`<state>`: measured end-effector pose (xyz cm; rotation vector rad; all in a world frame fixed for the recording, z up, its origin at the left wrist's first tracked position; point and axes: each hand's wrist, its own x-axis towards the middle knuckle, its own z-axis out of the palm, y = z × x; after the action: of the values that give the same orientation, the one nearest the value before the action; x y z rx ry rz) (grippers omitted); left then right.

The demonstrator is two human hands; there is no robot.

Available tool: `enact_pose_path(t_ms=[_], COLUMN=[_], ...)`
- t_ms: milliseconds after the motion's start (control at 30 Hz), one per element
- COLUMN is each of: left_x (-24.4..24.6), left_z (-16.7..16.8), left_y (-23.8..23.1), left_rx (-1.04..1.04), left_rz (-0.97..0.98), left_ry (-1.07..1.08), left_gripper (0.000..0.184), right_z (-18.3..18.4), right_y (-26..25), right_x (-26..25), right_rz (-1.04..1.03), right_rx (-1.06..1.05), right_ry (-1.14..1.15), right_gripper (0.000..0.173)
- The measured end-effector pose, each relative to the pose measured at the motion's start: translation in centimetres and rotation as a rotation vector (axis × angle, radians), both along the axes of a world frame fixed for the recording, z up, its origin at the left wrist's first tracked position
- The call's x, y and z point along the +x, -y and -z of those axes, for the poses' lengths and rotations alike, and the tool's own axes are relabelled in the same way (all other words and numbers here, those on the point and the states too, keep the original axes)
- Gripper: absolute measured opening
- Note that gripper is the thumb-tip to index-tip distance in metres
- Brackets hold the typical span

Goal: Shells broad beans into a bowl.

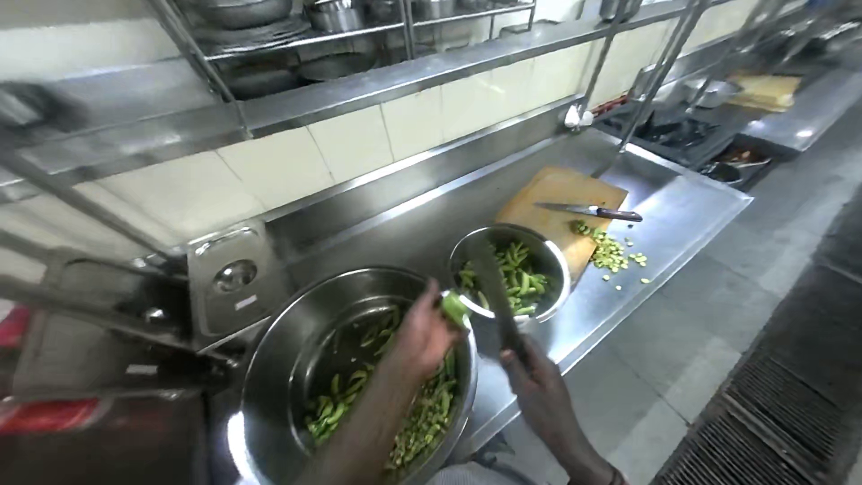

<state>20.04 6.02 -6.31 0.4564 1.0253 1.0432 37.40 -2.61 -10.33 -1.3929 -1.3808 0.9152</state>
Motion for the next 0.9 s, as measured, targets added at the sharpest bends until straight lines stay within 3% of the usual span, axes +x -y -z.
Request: enact_pose_path(t_ms=[33, 100, 167, 233, 333, 400, 533, 633, 733, 900], left_x=[0.4, 0.2, -1.2, -2.9, -6.0, -6.6, -6.8, -7.0, -8.1, -9.8], left_z=[-0.4, 0.0, 1.8, 4.9, 10.0, 11.1, 11.3, 10.5, 9.0, 5.1], left_y=[-1.5, -3.7, -4.2, -3.7, -2.3, -1.2, 0.1, 1.2, 3.4, 8.2], left_rx=[0.029, 0.049, 0.077, 0.111, 0.213, 0.214, 0.267, 0.29, 0.339, 0.448], left_rz=[0.034, 0.058, 0.086, 0.123, 0.524, 0.839, 1.024, 1.098, 0.901, 0.448], left_ry=[-0.046, -0.12, -0.266, -0.555, -1.179, -1.379, -1.417, -1.441, -1.377, -1.042], left_gripper=[0.07, 0.067, 0.049, 0.031, 0.023, 0.025, 0.035, 0.03, 0.02, 0.02], right_z=[-0.3, -0.4, 0.0, 0.7, 1.4, 1.6, 1.3, 0.8, 0.3, 0.2], right_y=[0.1, 0.4, 0.6, 1.1, 1.7, 2.0, 1.7, 1.1, 0.8, 0.6], right_x=[0.5, 1.5, 2.6, 3.3, 3.4, 3.0, 1.5, 0.3, -0.9, -3.1], right_rz=[0.015, 0.032, 0.061, 0.098, 0.112, 0.1, 0.023, -0.042, -0.112, -0.295], right_rx=[-0.021, -0.005, 0.01, -0.022, -0.074, -0.094, -0.076, -0.031, -0.016, -0.02], right_ry=[-0.006, -0.012, -0.022, -0.048, -0.085, -0.101, -0.075, -0.041, 0.013, 0.111], right_gripper=[0.033, 0.031, 0.03, 0.034, 0.033, 0.03, 0.029, 0.029, 0.032, 0.031])
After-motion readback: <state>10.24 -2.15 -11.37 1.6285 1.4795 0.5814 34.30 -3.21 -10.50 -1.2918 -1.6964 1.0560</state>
